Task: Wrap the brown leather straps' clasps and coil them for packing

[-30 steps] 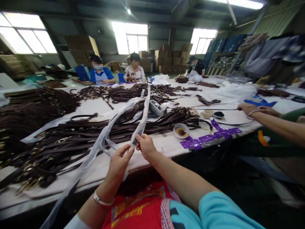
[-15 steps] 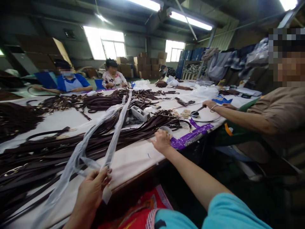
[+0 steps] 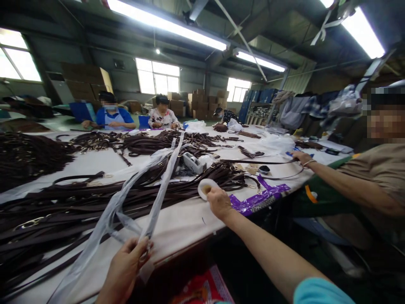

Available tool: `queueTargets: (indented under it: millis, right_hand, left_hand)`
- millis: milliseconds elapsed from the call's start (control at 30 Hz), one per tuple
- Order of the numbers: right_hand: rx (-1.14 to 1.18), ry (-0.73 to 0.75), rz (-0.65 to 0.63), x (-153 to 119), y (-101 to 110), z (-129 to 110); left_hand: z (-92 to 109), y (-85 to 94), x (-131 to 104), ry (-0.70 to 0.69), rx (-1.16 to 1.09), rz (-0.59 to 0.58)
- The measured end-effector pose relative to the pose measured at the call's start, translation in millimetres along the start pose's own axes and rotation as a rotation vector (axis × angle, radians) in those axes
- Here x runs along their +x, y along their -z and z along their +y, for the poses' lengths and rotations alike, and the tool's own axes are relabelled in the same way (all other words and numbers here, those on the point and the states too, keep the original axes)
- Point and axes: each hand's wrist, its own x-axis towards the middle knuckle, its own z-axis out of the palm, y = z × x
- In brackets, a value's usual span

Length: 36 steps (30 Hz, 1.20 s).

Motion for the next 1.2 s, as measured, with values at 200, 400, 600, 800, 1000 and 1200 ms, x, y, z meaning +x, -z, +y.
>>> queueTargets:
  millis: [200,400,600,800,1000,1200]
  right_hand:
    - [0.021,0.221,-0.051,36.1,0.9,-78.7]
    - [0.055,0.492,-0.135,48.7,3.2,-125.3]
    - [0.093,0.835,-0.279,64.5,-1.8,-130.4]
    - [0.159,1.003,-0.33,85.4,-11.3,-115.8]
    - [0.141,1.202,-0.267,111.3,-11.9,-107.1]
    - [0.239,1.212,-0.22,121.9,-40.3,-87.7]
  left_hand:
    - [-10.5,17.6,15.1,-0.349,0.722,0.007]
    - [6.5,9.2,26.6,-0.91,0.897,0.13]
    - [33.8,-7.2,52.2,-1.04,0.975,0.01]
    - [27.8,1.8,87.7,-0.955,1.063,-0.123]
    - [39.3,4.0,99.9,-0.708,1.117,-0.278]
    - [38.2,-15.5,105.6,-0.557,1.212,-0.2]
